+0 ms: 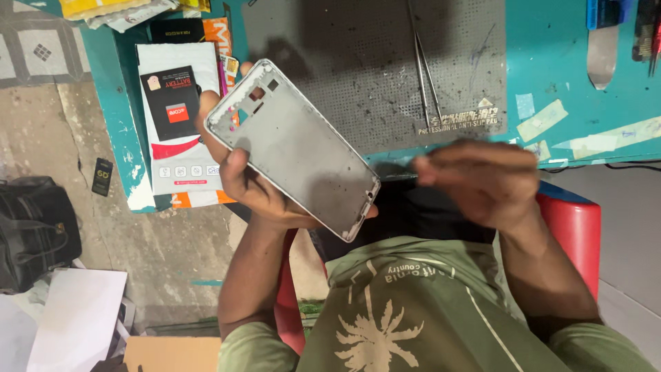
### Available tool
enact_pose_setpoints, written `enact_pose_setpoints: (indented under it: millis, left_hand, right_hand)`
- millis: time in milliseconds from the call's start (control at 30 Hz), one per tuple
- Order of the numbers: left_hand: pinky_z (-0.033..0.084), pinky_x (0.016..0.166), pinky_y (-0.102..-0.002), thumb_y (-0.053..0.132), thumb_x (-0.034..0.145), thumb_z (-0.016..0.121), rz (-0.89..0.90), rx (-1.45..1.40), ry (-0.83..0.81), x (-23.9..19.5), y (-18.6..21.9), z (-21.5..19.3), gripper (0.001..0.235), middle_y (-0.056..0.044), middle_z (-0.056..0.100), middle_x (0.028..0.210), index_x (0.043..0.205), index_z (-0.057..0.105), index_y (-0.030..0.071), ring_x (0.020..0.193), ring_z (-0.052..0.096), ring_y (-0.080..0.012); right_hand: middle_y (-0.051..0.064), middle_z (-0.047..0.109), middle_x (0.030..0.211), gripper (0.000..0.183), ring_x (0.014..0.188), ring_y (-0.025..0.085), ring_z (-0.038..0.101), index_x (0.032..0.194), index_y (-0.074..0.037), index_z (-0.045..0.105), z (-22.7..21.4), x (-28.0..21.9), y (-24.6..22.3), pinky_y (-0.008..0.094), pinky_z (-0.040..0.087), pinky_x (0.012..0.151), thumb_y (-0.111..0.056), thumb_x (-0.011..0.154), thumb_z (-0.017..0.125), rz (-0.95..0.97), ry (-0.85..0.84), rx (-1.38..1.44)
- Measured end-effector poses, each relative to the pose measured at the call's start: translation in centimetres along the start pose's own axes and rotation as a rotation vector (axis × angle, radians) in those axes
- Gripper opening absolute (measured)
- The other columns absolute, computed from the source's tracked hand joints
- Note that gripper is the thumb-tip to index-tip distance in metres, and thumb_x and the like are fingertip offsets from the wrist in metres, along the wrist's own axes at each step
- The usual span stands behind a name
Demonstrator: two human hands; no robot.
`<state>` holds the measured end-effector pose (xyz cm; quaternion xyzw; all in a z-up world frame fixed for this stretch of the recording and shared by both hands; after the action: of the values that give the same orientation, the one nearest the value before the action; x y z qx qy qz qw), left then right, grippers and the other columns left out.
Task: The person applies liquid from a bottle to the edges of a disassembled smartphone frame and uses tweezers to scrape and remove residue along the frame's perimeter. The person repeatedly rotates the frame to access different edges and continues scraping until the clip ends.
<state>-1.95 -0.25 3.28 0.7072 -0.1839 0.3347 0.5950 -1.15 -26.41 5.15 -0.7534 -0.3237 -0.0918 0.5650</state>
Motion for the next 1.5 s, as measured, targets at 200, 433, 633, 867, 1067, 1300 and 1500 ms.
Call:
enact_pose_setpoints:
  millis: [200, 433, 633, 867, 1067, 1300, 1500]
  left_hand:
    - [0.040, 0.123, -0.054, 0.051, 0.062, 0.102, 0.077, 0.208, -0.002, 0.5, 1.5, 0.2, 0.127, -0.013, 0.009, 0.168, 0.160, 0.023, 0.037, 0.152, 0.028, -0.0420]
    - [0.029, 0.127, -0.061, 0.055, 0.067, 0.106, 0.150, 0.387, -0.199, 1.0, 0.4, 0.8, 0.136, -0.016, 0.002, 0.170, 0.164, 0.013, 0.033, 0.159, 0.018, -0.0476]
    - [0.016, 0.133, -0.060, 0.037, 0.086, 0.103, 0.265, 0.373, -0.390, -0.6, -0.4, 1.4, 0.122, -0.005, -0.003, 0.175, 0.168, 0.013, 0.036, 0.161, 0.012, -0.0478]
    - [-0.004, 0.128, -0.070, 0.047, 0.109, 0.070, 0.304, 0.428, -0.534, -2.5, -0.2, 1.2, 0.103, -0.003, -0.004, 0.178, 0.171, -0.008, 0.016, 0.164, 0.005, -0.0378]
    - [-0.007, 0.126, -0.068, 0.072, 0.092, 0.065, 0.452, 0.557, -0.491, -1.3, 0.5, 1.1, 0.121, -0.001, -0.018, 0.173, 0.166, -0.014, 0.016, 0.161, 0.000, -0.0385]
    - [0.027, 0.130, -0.052, 0.024, 0.068, 0.099, -0.149, -0.103, -0.391, 2.0, 0.3, -0.1, 0.134, -0.008, -0.001, 0.175, 0.172, 0.018, 0.042, 0.159, 0.018, -0.0378]
    - [0.047, 0.119, -0.047, 0.014, 0.077, 0.097, -0.241, -0.269, -0.482, 1.4, -0.5, 1.6, 0.121, -0.019, 0.039, 0.162, 0.170, 0.025, 0.041, 0.151, 0.046, -0.0363]
  right_hand:
    - [0.016, 0.074, 0.102, 0.030, 0.091, 0.022, 0.074, 0.116, 0.000, 0.073, -1.7, 1.6, 0.3, 0.030, 0.062, 0.076, 0.017, 0.092, 0.070, 0.136, 0.046, -0.317]
    - [0.023, 0.071, 0.124, 0.051, 0.108, 0.040, 0.066, 0.148, 0.002, 0.063, -5.5, 5.1, 1.7, 0.050, 0.052, 0.094, -0.010, 0.102, 0.083, 0.187, 0.077, -0.991]
    - [0.020, 0.052, 0.158, 0.128, 0.151, 0.035, 0.053, 0.170, -0.013, 0.006, -0.2, 3.1, 1.4, 0.047, 0.044, 0.125, -0.035, 0.076, 0.090, 0.264, -0.225, 0.015]
    - [0.019, 0.059, 0.152, 0.135, 0.145, 0.032, 0.057, 0.168, -0.014, 0.002, 3.4, 3.6, 2.3, 0.045, 0.042, 0.122, -0.023, 0.072, 0.096, 0.294, -0.413, 0.331]
    - [0.020, 0.059, 0.152, 0.130, 0.148, 0.030, 0.054, 0.169, -0.014, 0.005, 3.2, 4.1, 3.3, 0.044, 0.041, 0.126, -0.015, 0.075, 0.095, 0.334, -0.328, 0.404]
    - [0.012, 0.061, 0.153, 0.131, 0.145, 0.035, 0.053, 0.164, -0.011, 0.002, 3.4, 4.8, 4.0, 0.049, 0.038, 0.122, -0.021, 0.073, 0.095, 0.313, -0.356, 0.073]
    - [0.010, 0.056, 0.155, 0.126, 0.144, 0.035, 0.053, 0.164, -0.015, 0.001, 3.7, 5.0, 4.0, 0.046, 0.045, 0.118, -0.030, 0.077, 0.091, 0.312, -0.428, 0.076]
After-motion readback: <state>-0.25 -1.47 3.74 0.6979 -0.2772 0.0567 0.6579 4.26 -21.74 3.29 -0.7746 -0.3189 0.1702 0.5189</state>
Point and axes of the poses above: each hand's wrist, its own x-axis towards the middle knuckle, its own z-axis out of the palm, y = z × x, the point moved 4 cm from there along x, towards the middle knuckle
